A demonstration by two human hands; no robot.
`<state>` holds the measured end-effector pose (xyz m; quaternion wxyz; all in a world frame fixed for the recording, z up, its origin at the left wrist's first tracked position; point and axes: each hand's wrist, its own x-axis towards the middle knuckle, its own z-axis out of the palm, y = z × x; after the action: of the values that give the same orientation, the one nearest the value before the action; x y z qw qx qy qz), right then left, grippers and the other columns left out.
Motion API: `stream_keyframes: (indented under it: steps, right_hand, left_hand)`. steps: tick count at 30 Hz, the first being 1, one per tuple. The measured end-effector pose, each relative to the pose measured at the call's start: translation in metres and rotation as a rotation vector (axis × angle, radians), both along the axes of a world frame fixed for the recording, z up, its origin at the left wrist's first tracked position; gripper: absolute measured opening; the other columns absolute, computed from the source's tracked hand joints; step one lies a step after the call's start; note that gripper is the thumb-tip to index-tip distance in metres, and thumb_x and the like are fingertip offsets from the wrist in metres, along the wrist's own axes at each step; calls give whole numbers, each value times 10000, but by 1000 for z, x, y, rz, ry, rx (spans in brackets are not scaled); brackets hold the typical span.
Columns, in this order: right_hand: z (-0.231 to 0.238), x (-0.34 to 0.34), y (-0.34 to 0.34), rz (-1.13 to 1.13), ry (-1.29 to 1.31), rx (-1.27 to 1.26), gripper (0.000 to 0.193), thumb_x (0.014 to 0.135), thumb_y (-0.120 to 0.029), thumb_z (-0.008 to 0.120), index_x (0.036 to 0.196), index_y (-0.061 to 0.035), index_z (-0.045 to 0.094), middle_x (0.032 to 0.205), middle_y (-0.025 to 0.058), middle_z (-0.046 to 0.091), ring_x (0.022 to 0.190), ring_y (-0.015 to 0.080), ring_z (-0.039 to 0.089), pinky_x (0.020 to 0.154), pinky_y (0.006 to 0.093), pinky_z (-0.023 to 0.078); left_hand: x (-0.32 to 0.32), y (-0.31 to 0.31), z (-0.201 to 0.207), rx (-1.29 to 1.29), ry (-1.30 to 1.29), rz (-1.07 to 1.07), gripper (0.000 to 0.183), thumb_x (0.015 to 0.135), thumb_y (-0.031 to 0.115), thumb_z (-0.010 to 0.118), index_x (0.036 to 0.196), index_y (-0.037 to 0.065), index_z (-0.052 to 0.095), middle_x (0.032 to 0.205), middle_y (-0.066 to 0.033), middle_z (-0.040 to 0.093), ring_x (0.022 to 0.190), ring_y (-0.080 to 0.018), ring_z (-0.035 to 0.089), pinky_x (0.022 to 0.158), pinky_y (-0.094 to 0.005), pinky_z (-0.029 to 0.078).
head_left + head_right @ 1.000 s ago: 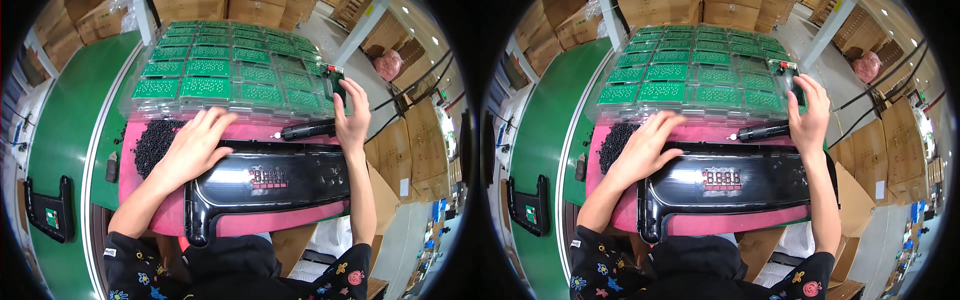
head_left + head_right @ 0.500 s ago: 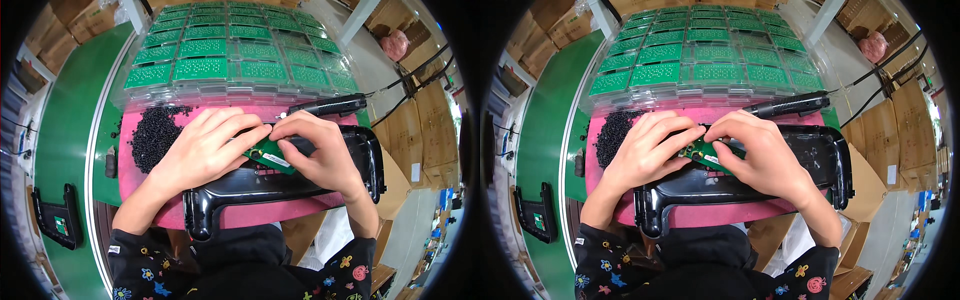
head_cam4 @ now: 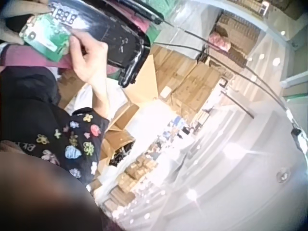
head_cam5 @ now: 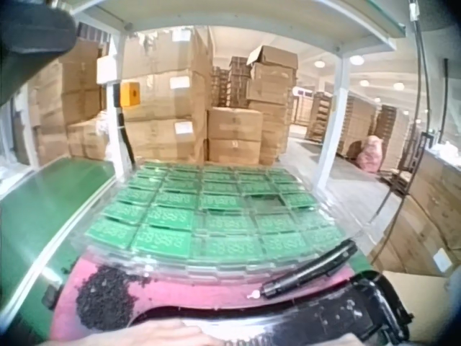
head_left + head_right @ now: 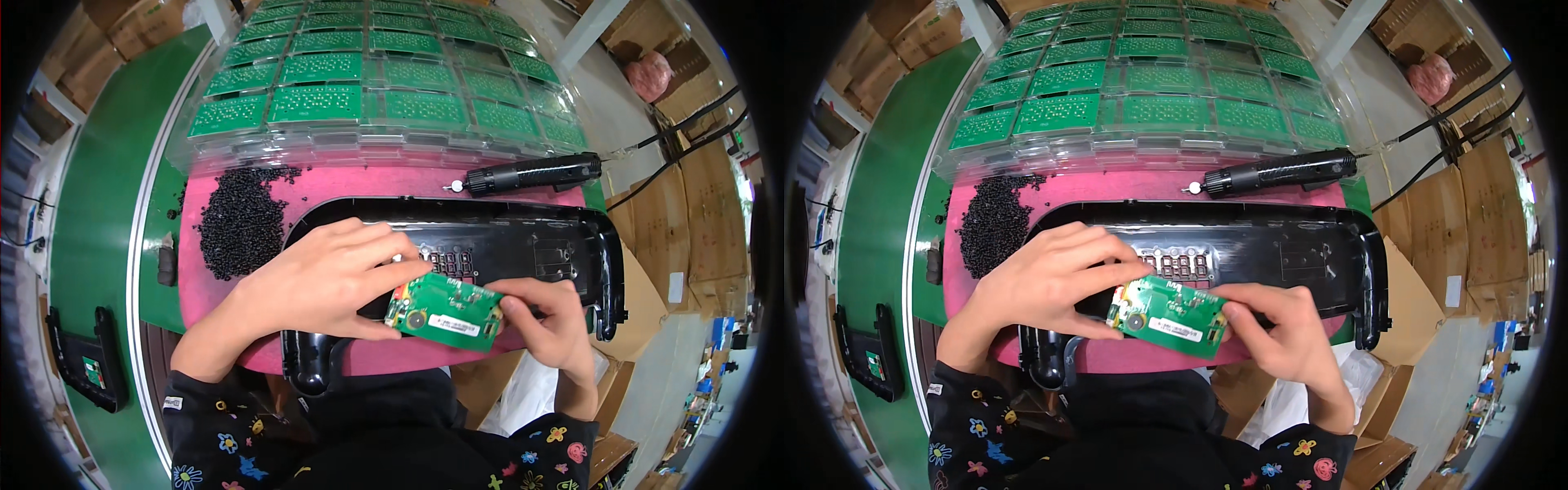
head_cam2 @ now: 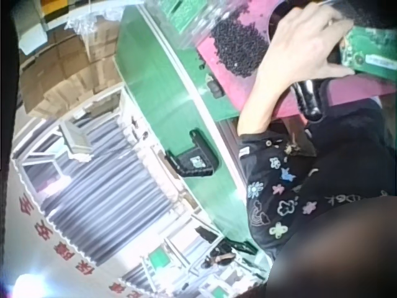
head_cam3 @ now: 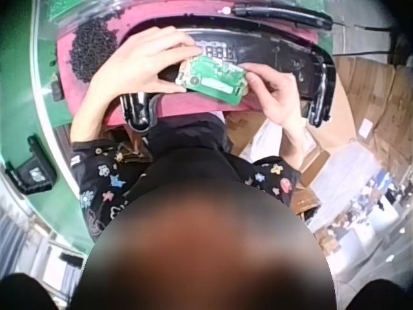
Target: The recorder is assembling electronic circuit boards into plastic housings using an electric screwdriver.
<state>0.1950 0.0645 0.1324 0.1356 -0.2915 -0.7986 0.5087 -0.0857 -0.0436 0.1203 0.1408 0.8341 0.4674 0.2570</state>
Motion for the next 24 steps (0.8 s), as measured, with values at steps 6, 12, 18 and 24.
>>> stream_keyframes:
  steps: [6,12,18,24]
  right_hand:
    - [-12,8,8,110,8,9,634,714,-141,861,1266,-7,578,976,136,711,878,225,711,836,322,542]
    - [-30,-11,35,144,68,386,649,638,-152,889,1217,-25,626,1194,144,647,1143,337,594,988,412,475]
    - [-37,-15,38,132,-13,329,637,661,-112,861,1239,-14,611,1293,142,569,1212,340,518,1043,420,424]
    - [-42,-16,39,109,-24,330,689,601,-92,854,1243,-39,611,1284,126,573,1206,337,517,1064,433,387]
  left_hand:
    - [1,2,-4,-49,25,31,664,613,342,890,1163,45,665,1024,-62,627,912,-244,631,763,-352,502]
    - [3,5,-12,-91,54,209,665,659,336,870,1205,38,635,1079,-66,614,945,-264,620,804,-381,505]
    - [6,7,-12,-202,132,230,681,699,306,855,1262,35,583,1157,-74,576,1034,-274,579,879,-395,477]
    - [8,10,-12,-202,141,242,681,687,289,861,1254,39,580,1153,-78,563,1029,-277,577,857,-393,472]
